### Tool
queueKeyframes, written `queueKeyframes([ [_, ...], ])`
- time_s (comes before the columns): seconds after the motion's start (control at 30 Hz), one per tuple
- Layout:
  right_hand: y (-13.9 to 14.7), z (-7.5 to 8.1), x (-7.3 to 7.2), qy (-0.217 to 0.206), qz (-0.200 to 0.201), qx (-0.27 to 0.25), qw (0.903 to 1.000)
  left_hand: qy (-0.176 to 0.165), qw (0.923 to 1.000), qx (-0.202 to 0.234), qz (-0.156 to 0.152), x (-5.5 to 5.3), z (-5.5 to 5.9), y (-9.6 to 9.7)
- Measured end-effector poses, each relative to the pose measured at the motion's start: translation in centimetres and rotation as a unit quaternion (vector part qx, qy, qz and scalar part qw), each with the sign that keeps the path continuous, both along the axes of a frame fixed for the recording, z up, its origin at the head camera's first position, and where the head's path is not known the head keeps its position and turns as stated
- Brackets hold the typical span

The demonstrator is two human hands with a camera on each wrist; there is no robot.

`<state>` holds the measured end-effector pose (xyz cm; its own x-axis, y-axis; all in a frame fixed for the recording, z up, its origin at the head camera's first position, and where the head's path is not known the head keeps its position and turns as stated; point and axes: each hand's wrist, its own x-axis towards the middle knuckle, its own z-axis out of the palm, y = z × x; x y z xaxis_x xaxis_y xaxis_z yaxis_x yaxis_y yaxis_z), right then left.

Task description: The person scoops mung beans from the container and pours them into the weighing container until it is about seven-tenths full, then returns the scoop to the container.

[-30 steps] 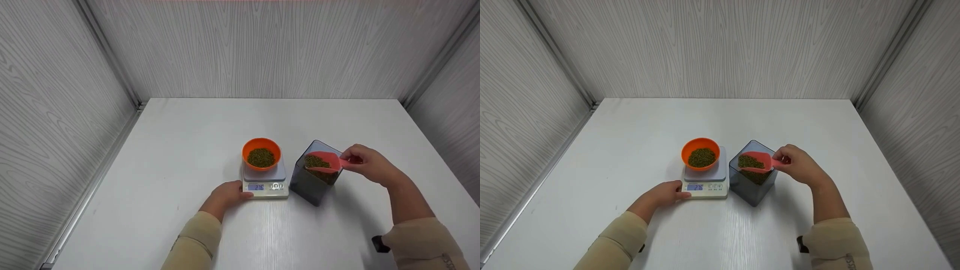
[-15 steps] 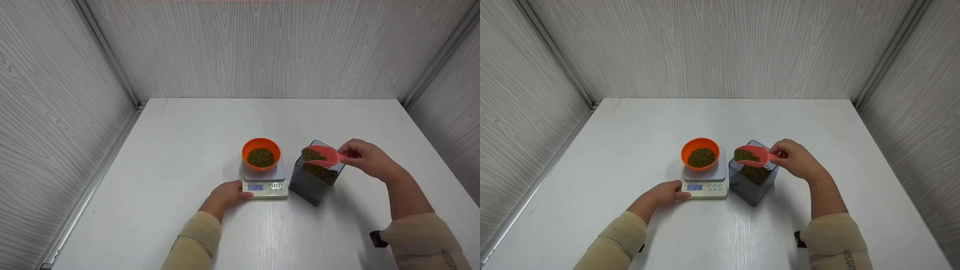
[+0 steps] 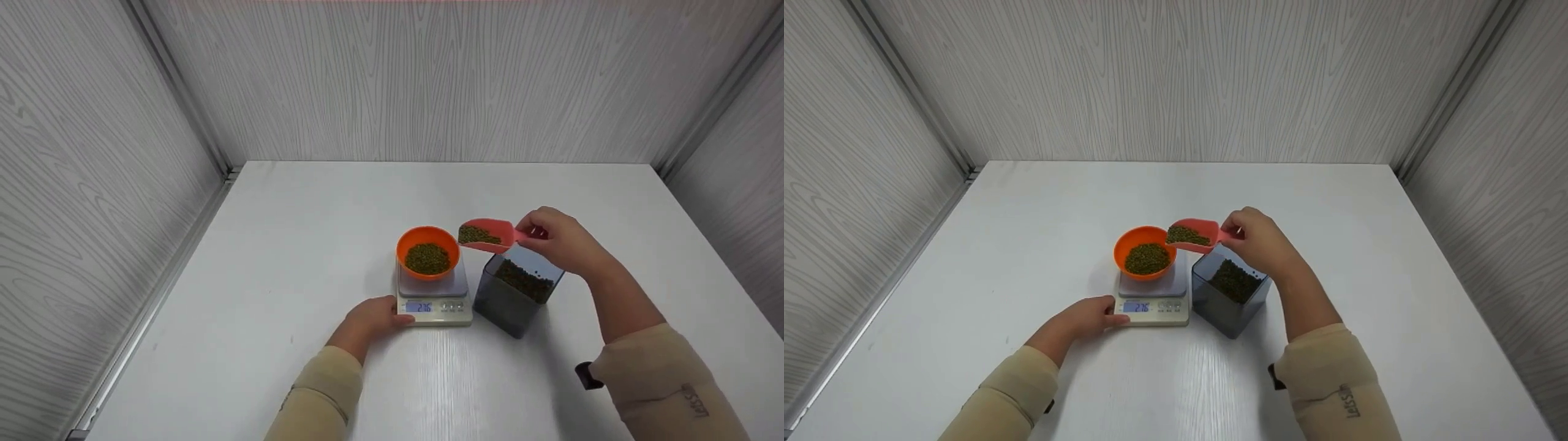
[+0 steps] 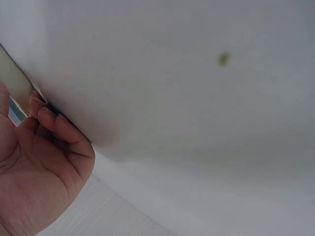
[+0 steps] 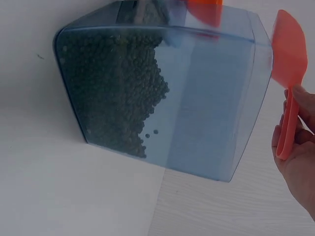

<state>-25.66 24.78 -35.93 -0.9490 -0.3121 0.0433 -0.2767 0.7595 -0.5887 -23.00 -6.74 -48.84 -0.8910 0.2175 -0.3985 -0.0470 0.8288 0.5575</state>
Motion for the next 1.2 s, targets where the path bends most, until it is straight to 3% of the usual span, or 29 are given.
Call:
queueKeyframes([
  [0.3,-2.4,-0.3,-0.8,0.031,0.007,0.05,0.9982,0.009,0.9992,-0.037,-0.013,-0.2,-0.1,0.3],
  [0.6,-3.2,-0.8,-1.2,0.06,0.019,0.071,0.9955,-0.001,0.9999,-0.011,-0.003,-0.1,-0.1,0.1],
  [1.2,-4.0,-1.1,-0.8,0.124,0.051,0.136,0.9816,0.007,0.9998,-0.018,-0.003,0.0,-0.3,0.1],
])
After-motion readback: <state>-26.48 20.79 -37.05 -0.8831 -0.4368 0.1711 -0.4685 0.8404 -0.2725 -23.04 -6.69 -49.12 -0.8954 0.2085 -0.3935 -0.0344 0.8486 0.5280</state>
